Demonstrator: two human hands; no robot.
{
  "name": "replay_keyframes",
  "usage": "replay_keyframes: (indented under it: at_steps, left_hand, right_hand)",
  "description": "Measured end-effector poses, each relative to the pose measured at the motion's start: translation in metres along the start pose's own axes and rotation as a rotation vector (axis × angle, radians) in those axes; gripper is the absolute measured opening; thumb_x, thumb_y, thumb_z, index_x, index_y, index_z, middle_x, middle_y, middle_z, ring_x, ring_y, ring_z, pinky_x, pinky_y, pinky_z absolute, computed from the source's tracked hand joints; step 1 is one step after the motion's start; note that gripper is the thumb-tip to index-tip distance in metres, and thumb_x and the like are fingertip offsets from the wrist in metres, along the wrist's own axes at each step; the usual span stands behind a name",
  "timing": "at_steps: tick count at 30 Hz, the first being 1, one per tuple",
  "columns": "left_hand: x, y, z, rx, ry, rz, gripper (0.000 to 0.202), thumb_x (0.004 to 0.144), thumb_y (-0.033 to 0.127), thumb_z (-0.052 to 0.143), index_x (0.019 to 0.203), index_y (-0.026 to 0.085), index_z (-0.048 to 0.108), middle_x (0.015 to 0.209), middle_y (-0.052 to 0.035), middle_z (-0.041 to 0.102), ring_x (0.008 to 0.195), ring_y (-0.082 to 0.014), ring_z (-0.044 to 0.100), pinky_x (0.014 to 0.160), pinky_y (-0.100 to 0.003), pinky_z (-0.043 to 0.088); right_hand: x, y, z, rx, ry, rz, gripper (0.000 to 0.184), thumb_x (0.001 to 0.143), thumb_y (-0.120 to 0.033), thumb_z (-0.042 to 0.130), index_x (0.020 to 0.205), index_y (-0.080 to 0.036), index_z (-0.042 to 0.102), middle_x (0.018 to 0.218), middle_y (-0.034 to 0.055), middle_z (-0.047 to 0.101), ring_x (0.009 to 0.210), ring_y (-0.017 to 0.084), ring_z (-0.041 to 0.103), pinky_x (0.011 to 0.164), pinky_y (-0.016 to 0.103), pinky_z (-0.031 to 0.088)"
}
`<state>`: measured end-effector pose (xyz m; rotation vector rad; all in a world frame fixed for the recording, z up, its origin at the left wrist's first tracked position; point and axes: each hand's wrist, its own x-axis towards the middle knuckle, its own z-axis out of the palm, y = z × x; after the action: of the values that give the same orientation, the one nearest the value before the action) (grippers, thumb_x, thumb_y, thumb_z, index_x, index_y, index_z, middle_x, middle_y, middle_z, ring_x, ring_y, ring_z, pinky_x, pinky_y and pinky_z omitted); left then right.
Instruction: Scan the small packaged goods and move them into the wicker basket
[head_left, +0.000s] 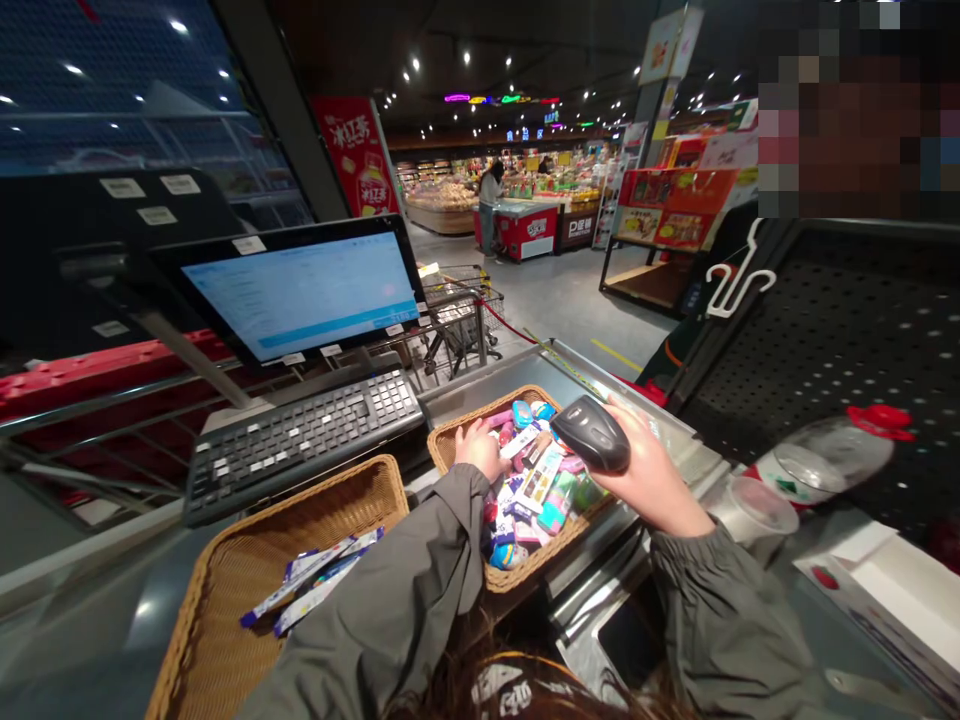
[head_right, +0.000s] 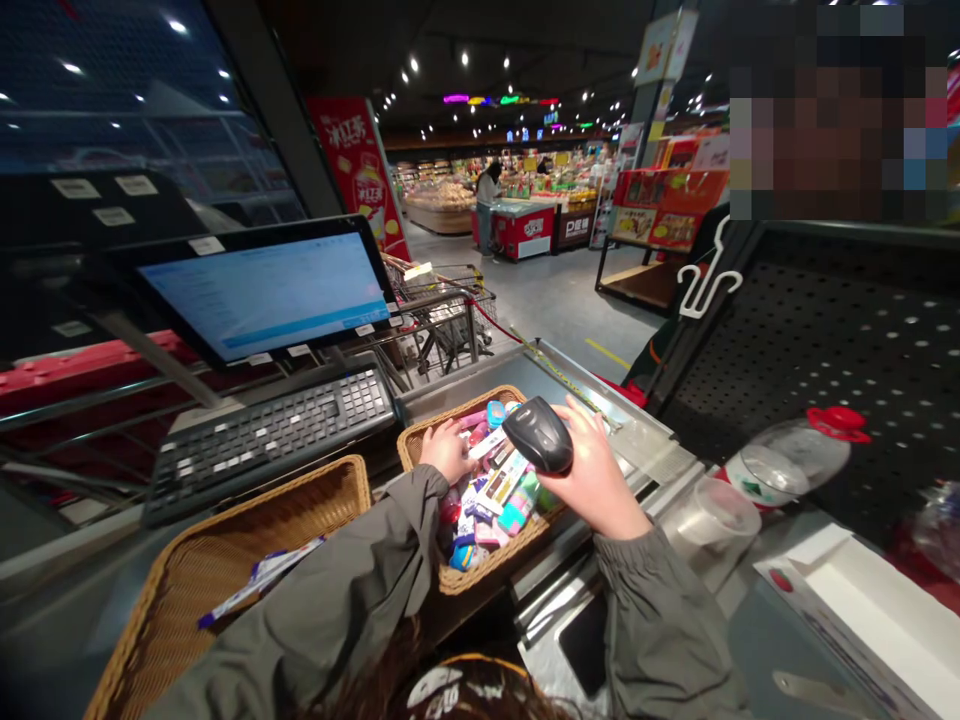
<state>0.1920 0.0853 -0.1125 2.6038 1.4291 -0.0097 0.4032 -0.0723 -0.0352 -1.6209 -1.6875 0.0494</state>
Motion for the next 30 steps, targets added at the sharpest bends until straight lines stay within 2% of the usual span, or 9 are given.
replay_keyframes:
  at_steps: [3, 6, 11, 16, 23, 30]
  left_hand:
    - [-0.012, 0.001, -0.015, 0.011, 0.069, 0.03, 0.019, 0.073, 0.038, 0.068, 0.083, 0.023, 0.075, 0.143, -0.0063, 0.053, 0.141, -0.0333, 0.034, 0.117, -0.06, 0.019]
    - [-0.027, -0.003, -0.037, 0.025, 0.207, 0.069, 0.015, 0.073, 0.033, 0.068, 0.081, 0.021, 0.072, 0.14, -0.0082, 0.056, 0.139, -0.0339, 0.038, 0.115, -0.062, 0.021]
    - [-0.056, -0.019, -0.072, 0.091, 0.446, 0.167, 0.006, 0.074, 0.026, 0.068, 0.075, 0.019, 0.066, 0.145, -0.0108, 0.052, 0.142, -0.0345, 0.034, 0.115, -0.067, 0.018]
    - [-0.088, -0.036, -0.095, 0.162, 0.629, 0.195, 0.004, 0.076, 0.02, 0.066, 0.077, 0.019, 0.062, 0.148, -0.0126, 0.048, 0.143, -0.0341, 0.034, 0.115, -0.068, 0.015]
    - [-0.132, -0.071, -0.119, 0.22, 0.742, 0.14, 0.004, 0.078, 0.02, 0.065, 0.077, 0.019, 0.061, 0.148, -0.0115, 0.048, 0.142, -0.0329, 0.035, 0.115, -0.068, 0.013]
    - [-0.176, -0.113, -0.133, 0.268, 0.766, 0.049, 0.003, 0.078, 0.019, 0.065, 0.08, 0.018, 0.063, 0.149, -0.0125, 0.046, 0.143, -0.0328, 0.034, 0.116, -0.068, 0.013]
  right_hand:
    - [-0.002, -0.001, -0.002, 0.019, 0.014, 0.008, 0.055, 0.072, -0.036, 0.067, 0.123, -0.02, 0.054, 0.132, 0.0158, 0.057, 0.138, 0.038, 0.039, 0.112, 0.062, 0.031]
    - [-0.005, -0.005, -0.003, 0.019, 0.019, 0.005, 0.053, 0.072, -0.034, 0.067, 0.121, -0.021, 0.055, 0.132, 0.0151, 0.057, 0.138, 0.038, 0.039, 0.111, 0.06, 0.034]
    - [-0.008, -0.016, -0.001, -0.017, 0.02, -0.037, 0.053, 0.073, -0.033, 0.065, 0.123, -0.021, 0.054, 0.131, 0.016, 0.058, 0.138, 0.04, 0.038, 0.111, 0.065, 0.028]
    - [-0.008, -0.037, 0.005, -0.033, 0.009, -0.11, 0.055, 0.072, -0.031, 0.063, 0.125, -0.019, 0.052, 0.132, 0.0172, 0.056, 0.139, 0.041, 0.036, 0.112, 0.064, 0.027]
    - [-0.004, -0.087, 0.026, -0.016, -0.08, -0.191, 0.065, 0.07, -0.026, 0.061, 0.132, -0.02, 0.046, 0.138, 0.0155, 0.052, 0.142, 0.04, 0.032, 0.113, 0.067, 0.023]
    - [-0.003, -0.139, 0.055, -0.031, -0.157, -0.338, 0.054, 0.073, -0.027, 0.06, 0.127, -0.019, 0.054, 0.14, 0.0143, 0.051, 0.143, 0.038, 0.03, 0.115, 0.063, 0.024]
